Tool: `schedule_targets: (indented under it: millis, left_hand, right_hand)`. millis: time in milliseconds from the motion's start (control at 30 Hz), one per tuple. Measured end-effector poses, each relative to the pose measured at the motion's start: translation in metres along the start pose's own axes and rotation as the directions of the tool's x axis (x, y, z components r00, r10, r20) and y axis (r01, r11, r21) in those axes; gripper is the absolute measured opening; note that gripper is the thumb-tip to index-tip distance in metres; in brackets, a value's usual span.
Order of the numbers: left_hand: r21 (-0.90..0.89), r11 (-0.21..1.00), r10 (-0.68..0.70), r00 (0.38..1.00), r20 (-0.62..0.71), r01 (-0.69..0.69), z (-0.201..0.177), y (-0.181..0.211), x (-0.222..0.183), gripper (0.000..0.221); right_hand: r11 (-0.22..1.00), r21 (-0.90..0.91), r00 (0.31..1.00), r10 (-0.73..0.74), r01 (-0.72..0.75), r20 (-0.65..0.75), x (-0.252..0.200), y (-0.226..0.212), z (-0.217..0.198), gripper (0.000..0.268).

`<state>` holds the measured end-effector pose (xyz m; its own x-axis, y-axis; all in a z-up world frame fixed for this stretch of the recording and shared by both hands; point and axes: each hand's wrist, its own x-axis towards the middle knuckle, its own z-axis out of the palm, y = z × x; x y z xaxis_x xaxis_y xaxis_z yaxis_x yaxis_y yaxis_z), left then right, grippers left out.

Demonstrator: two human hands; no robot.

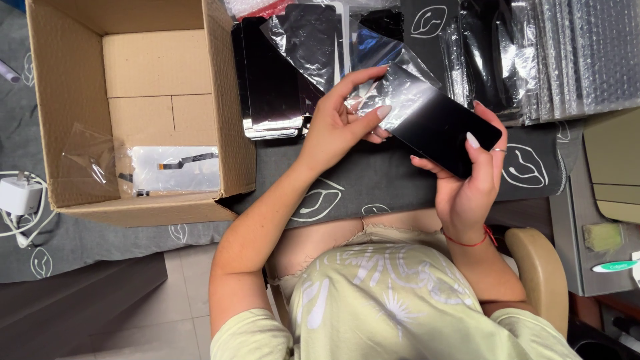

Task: The person is placing individual mobile phone screens into protective plastic sleeves and organizing them on a workspace.

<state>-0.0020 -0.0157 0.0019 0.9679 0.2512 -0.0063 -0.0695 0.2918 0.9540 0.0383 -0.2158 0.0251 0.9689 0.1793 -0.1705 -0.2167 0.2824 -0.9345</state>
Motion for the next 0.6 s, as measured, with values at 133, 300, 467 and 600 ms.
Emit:
schedule_targets:
  millis: [133, 300, 467, 600]
  left_hand:
    - [0.056, 0.994, 0.09, 0.996, 0.012, -0.091, 0.007, -0.006, -0.004, 0.044]
    - [-0.249, 0.968, 0.033, 0.998, 0.055, -0.019, 0.018, -0.026, -0.002, 0.035]
    - [-0.248, 0.969, 0.02, 0.989, 0.146, 0.017, 0.015, -0.027, -0.003, 0.024]
    - [-0.288, 0.954, 0.001, 0.962, 0.272, 0.08, 0.022, -0.013, -0.013, 0.027]
  right_hand:
    - [0.999, -0.025, 0.997, -0.038, 0.04, 0.065, -0.006, 0.003, 0.007, 0.052]
    - [0.975, -0.009, 0.908, -0.205, 0.224, 0.367, 0.005, 0.044, -0.016, 0.056]
    - [0.906, -0.184, 0.836, -0.254, 0.382, 0.487, 0.007, 0.037, -0.023, 0.062]
    - [0.804, -0.243, 0.776, -0.369, 0.543, 0.512, 0.016, 0.029, -0.041, 0.067]
